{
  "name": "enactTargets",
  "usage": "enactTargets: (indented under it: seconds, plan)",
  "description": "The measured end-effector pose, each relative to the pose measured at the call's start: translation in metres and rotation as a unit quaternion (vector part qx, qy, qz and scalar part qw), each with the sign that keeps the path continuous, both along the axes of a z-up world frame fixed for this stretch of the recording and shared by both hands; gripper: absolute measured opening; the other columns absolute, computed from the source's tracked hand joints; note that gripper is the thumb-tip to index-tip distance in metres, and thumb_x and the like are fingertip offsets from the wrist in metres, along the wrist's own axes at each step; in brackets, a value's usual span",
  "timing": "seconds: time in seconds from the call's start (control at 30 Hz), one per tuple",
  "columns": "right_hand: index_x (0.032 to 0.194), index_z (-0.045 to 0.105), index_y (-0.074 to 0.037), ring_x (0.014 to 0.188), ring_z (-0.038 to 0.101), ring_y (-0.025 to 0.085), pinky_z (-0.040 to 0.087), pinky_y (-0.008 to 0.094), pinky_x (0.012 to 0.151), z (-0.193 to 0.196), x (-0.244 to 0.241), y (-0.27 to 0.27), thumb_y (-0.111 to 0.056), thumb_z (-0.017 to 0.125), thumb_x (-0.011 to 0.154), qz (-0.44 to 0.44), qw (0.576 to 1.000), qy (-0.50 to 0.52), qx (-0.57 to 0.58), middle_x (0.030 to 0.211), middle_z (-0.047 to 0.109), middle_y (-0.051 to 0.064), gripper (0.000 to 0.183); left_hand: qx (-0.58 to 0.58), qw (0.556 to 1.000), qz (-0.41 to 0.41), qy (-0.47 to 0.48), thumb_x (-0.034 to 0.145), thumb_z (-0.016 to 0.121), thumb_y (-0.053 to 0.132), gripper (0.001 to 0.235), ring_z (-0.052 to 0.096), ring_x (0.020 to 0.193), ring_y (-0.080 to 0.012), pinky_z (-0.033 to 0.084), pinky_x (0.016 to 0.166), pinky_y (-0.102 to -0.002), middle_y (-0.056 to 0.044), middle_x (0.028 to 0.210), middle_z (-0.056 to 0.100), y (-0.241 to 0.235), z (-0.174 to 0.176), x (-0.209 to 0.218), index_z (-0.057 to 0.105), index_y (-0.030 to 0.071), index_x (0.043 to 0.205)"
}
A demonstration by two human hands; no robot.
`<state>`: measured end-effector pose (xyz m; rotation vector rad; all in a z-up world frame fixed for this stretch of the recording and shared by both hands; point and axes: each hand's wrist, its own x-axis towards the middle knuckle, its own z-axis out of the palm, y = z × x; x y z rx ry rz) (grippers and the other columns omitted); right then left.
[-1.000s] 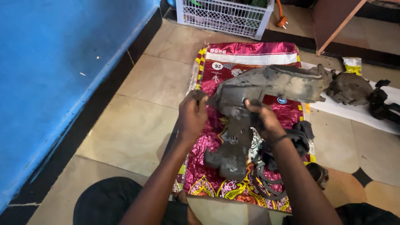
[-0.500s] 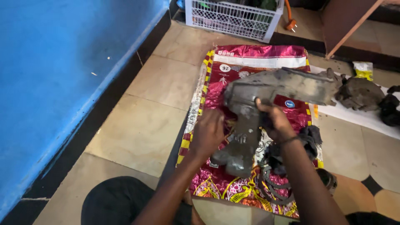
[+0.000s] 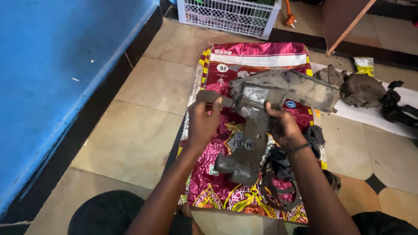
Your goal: The person sits on the floor and scrubs a black metal part with a dark cloth. They then use a metal scraper to remove residue from the part. Finally, they pick up a larger, grey metal part and scrub it with the cloth.
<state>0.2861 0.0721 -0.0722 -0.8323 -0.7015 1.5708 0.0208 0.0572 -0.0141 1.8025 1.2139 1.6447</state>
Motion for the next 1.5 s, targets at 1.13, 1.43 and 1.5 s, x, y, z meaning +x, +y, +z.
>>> enactTargets:
  seconds: [1.13,1.43,1.5]
  plan:
    - [0.117,0.064,-0.006,0.101,0.07,0.022,0.055,0.04,0.094,0.01,-0.008,-0.006,-0.023,0.07,0.093,-0.025,1.0,-0.003,-0.014,0.108,0.072,0.004,0.03,-0.12,0.978,-0.044,-0.167,0.094,0.065,0.008,0.013,0.072,0.066,-0.0132,0.057,0.061,-0.029,-0.009,0.076,0.075,0.006,0.004,0.018,0.069,-0.005,0.093]
    - [0.114,0.064,-0.007,0.098,0.069,0.02,0.054,0.038,0.09,-0.001,-0.012,0.002,-0.022,0.071,0.094,-0.031,0.999,-0.01,-0.003,0.106,0.071,0.003,0.026,-0.155,0.946,-0.023,-0.282,0.092,0.063,0.001,0.01,0.07,0.059,-0.0154,0.06,0.053,-0.029,-0.013,0.079,0.072,0.007,-0.005,0.029,0.063,-0.008,0.094]
    - [0.114,0.064,-0.008,0.098,0.069,0.019,0.053,0.038,0.09,0.002,-0.013,0.001,-0.022,0.071,0.094,-0.041,0.999,-0.016,-0.004,0.106,0.071,0.002,0.025,-0.161,0.943,-0.019,-0.29,0.091,0.063,0.0,0.009,0.07,0.058,-0.0159,0.06,0.051,-0.029,-0.014,0.079,0.072,0.008,-0.003,0.03,0.062,-0.009,0.093]
